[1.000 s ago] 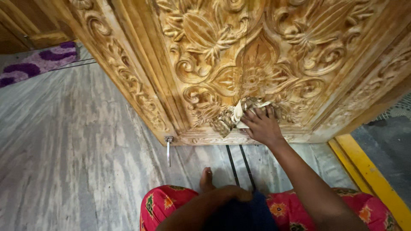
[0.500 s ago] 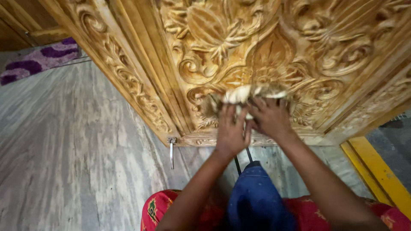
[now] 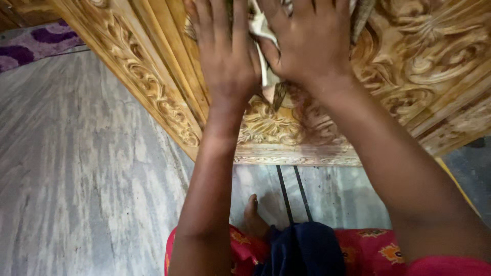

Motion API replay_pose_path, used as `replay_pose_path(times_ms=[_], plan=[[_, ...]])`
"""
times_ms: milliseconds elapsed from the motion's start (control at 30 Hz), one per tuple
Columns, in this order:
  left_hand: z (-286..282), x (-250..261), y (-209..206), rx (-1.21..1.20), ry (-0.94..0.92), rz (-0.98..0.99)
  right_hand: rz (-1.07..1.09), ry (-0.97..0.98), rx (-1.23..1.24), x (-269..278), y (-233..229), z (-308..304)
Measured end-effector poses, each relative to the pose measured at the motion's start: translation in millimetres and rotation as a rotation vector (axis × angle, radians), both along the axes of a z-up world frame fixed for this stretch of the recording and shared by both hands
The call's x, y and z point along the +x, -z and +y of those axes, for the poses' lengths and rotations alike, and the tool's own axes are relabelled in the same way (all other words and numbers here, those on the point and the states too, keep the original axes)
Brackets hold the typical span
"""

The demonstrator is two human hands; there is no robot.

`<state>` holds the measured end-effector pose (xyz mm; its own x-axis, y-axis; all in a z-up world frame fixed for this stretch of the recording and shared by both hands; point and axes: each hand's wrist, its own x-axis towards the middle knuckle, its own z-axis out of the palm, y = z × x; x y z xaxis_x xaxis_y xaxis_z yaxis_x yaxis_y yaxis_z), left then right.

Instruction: The person sits on the floor and wipes the surface of a carved wooden door using a cloth. They repeatedly rub the cloth over the intricate carvings, focusing on different sections of the door throughout the episode.

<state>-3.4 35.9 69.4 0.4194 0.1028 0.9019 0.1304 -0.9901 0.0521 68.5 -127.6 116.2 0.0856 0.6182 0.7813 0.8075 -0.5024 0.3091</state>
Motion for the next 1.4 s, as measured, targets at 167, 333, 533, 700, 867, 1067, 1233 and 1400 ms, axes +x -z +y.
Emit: replay_pose_path(times_ms=[167,333,533,700,867,1067,1233,1400], plan=[[-11.8,8.6,67.4,0.038,0.040,-0.117,-0.107,0.088,-0.078,-7.1,60.5,11.3],[-31.5,1.0,158.7,-0.008,0.142,-0.120,0.123,-0.027,-0.221,-3.1,143.3,-1.2],[-42.8,-3.6,235.3,0.205,0.260,0.091,0.129,0.020,-0.140,11.8,263.3,-41.7],[-82.1,-1.3,289.7,0.213,0.321,0.210,0.087,0.077,-0.085,31.2,348.3,-74.1],[-80.6,0.5,309.1,0.204,0.324,0.303,0.115,0.080,-0.087,34.6,381.1,-74.6],[-85.2,-3.5,276.2,0.202,0.329,0.308,0.118,0.100,-0.084,36.5,341.6,-84.2],[-114.0,22.1,191.5,0.300,0.370,0.197,0.089,0.215,0.224,53.6,273.8,-93.1],[-163.5,83.4,96.0,0.443,0.510,0.209,0.734,0.090,0.929,92.8,207.5,-141.5]])
